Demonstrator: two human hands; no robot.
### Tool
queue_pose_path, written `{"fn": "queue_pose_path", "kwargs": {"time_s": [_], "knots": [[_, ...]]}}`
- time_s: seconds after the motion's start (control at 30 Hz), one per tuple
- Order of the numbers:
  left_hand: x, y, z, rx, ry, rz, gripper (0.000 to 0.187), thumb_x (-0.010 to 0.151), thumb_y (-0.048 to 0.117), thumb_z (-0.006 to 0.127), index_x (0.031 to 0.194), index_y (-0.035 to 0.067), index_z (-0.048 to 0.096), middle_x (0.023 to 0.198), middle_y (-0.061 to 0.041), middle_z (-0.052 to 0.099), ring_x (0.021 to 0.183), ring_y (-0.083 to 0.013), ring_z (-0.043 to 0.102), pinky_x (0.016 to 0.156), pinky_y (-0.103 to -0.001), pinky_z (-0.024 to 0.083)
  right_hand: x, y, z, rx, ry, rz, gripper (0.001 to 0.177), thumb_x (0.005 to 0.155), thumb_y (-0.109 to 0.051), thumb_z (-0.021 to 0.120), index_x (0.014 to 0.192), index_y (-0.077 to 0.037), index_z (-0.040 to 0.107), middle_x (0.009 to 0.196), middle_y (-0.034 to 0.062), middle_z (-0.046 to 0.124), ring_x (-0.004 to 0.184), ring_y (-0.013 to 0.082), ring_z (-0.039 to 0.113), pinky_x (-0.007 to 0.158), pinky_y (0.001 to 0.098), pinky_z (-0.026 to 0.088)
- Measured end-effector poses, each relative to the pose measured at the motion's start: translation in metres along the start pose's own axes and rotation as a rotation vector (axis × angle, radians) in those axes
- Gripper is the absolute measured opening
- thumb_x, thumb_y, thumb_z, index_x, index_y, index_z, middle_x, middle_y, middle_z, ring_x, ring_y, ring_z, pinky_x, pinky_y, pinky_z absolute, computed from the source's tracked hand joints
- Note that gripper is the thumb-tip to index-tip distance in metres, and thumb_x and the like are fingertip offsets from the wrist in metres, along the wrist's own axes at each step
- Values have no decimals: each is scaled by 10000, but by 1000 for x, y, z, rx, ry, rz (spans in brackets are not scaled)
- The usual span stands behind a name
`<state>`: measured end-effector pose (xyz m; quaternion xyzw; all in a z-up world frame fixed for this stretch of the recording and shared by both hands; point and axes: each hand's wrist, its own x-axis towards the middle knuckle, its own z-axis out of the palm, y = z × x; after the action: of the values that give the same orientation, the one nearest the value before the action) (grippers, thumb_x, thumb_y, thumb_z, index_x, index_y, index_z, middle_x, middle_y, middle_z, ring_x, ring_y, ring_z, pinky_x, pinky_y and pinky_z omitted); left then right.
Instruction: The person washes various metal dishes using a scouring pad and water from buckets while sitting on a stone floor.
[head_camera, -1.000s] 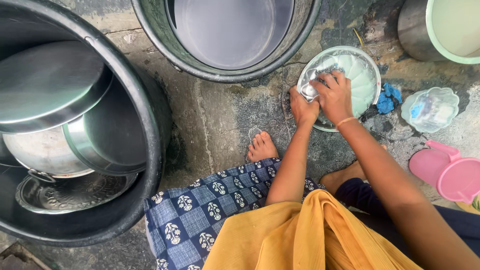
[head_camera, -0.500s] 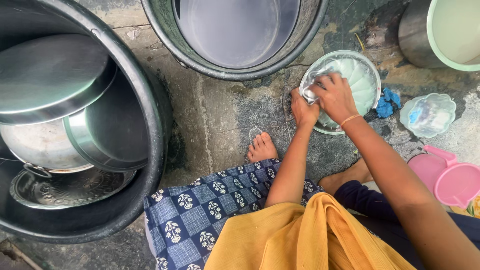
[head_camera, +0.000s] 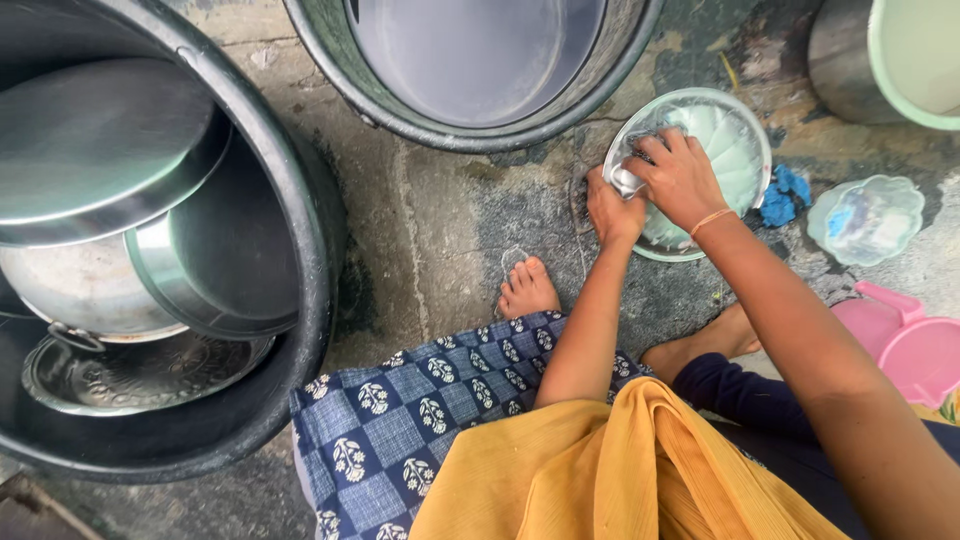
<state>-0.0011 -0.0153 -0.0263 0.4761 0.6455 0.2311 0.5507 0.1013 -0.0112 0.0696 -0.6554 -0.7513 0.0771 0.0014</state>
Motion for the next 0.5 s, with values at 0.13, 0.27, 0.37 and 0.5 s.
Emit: {"fn": "queue_pose_path", "kwargs": {"time_s": [0.13, 0.27, 0.37, 0.5], "knots": [[1, 3, -1, 31, 19, -20, 794, 586, 210, 945, 1221, 1, 516, 1164, -247, 644, 1096, -430, 627, 959, -464, 490, -33, 25, 6, -16, 111, 92, 321, 811, -42, 750, 1093, -193, 775, 1267, 8, 662, 1252, 276, 572, 1031, 384, 491], [1, 9, -12, -64, -59, -71, 749, 611, 236, 935, 1213, 8, 552, 1159, -224, 695, 1073, -360, 676, 943, -420, 515, -77, 33, 0, 268, 289, 347, 285, 893, 13, 751, 1114, -160, 801, 1187, 66, 681, 1141, 317, 565, 1016, 407, 476], [15, 26, -26, -318, -227, -143, 557, 762, 271, 823, 1215, 15, 623, 1142, -173, 732, 1044, -273, 692, 915, -372, 524, -92, 28, -11, 385, 413, 527, 227, 934, 7, 749, 1125, -107, 791, 1163, 97, 701, 1100, 312, 597, 996, 408, 455], [21, 69, -35, -435, -445, 50, 438, 1075, 375, 539, 1294, 15, 657, 1199, -39, 713, 1110, -139, 637, 963, -298, 474, -89, 9, -26, 669, 631, 712, 209, 980, -48, 742, 1187, -70, 730, 1175, 105, 707, 1126, 261, 642, 1043, 366, 473]]}}
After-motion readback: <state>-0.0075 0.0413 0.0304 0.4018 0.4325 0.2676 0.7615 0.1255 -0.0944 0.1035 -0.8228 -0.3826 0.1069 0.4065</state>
